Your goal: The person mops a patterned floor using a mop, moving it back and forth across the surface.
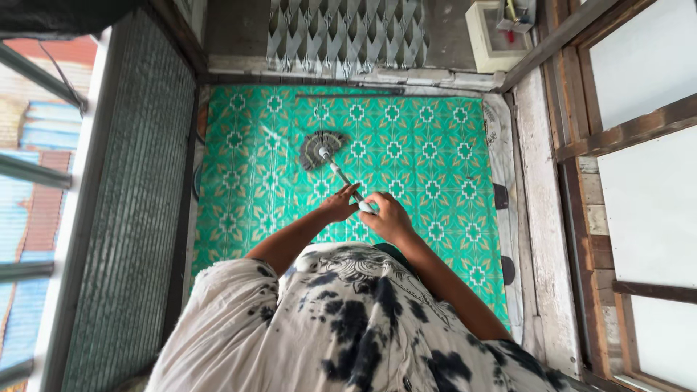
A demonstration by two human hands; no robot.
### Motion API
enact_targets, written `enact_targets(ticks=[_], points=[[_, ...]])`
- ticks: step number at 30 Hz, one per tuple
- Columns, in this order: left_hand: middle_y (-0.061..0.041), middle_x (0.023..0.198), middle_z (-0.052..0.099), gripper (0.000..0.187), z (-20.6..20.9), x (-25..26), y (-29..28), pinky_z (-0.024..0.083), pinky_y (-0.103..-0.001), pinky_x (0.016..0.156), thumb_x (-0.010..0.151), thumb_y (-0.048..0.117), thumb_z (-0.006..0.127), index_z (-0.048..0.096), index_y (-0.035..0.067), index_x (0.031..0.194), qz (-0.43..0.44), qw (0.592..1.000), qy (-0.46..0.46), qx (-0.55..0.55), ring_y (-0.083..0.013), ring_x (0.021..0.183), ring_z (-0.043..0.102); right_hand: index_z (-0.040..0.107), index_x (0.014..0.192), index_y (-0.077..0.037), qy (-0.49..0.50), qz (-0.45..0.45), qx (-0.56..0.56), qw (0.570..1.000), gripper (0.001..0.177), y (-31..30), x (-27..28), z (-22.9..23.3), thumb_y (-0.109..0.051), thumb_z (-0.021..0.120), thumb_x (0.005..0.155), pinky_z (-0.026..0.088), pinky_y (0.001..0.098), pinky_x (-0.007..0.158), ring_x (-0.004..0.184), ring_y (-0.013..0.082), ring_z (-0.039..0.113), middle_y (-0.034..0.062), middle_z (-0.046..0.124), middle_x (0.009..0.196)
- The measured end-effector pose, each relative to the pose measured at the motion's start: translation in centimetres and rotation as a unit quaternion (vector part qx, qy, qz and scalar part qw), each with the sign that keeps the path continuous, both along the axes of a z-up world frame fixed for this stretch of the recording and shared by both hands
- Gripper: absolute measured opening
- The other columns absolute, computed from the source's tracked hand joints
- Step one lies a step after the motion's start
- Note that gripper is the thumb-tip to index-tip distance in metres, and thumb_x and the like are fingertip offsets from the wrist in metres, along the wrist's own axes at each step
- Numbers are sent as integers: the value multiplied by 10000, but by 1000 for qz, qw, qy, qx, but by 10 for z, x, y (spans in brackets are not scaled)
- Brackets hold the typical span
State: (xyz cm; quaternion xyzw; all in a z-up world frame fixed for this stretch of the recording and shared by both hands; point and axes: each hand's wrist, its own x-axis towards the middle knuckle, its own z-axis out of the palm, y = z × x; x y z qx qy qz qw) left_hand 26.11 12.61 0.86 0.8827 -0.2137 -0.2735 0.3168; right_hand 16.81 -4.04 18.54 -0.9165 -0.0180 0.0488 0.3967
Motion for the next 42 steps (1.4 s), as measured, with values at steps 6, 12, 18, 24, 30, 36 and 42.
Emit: enact_targets(ticks=[6,12,18,24,30,36,42], points=[[-115,1515,561,701,1,-1,8,506,-470,1057,921,417,663,429,249,1560,-1,998,-4,-61,-377,1267,620,655,1108,-64,125,-11,-15,992,444,-10,2,6,-343,761,778,553,404,636,703,249,737,146,754,813],[-96,1309,703,605,-10,-28,38,564,-420,955,898,385,673,537,218,1464,69,984,69,-147,-323,1150,706,609,1281,-92,270,-50,18,961,539,-19,12,-1,-270,755,794,525,349,467,538,193,683,144,731,803],[-101,1250,746,406,-7,-46,54,571,-410,911,990,348,651,668,168,1353,80,991,7,-111,-313,1066,735,511,1396,-107,370,-61,81,923,665,-36,-2,-37,-163,774,787,485,359,419,526,203,661,126,707,851],[-102,1148,781,400,2,-92,33,585,-357,874,988,277,635,609,119,1354,171,963,46,-205,-227,992,767,465,1490,-222,427,-102,54,897,672,-69,-24,-96,-149,666,853,463,379,430,529,214,636,85,705,847],[-103,1146,780,381,3,-179,24,594,-333,864,991,158,563,602,56,1356,165,952,77,-246,-192,983,759,387,1588,-317,353,-41,-102,929,676,-89,-109,-125,-219,560,942,556,434,538,582,299,680,163,742,982],[-108,1148,776,370,3,-269,23,585,-330,892,968,123,568,637,32,1320,197,937,99,-269,-184,971,749,354,1597,-356,312,-23,-216,925,647,-99,-205,-142,-292,500,970,552,494,907,1051,378,691,186,703,1248],[-92,1165,775,333,26,-345,36,580,-326,904,1011,190,568,658,29,1289,176,949,141,-219,-166,997,740,319,1609,-358,336,-57,-212,916,625,-95,-272,-136,-327,482,1007,521,493,999,1184,392,655,189,654,1334]])
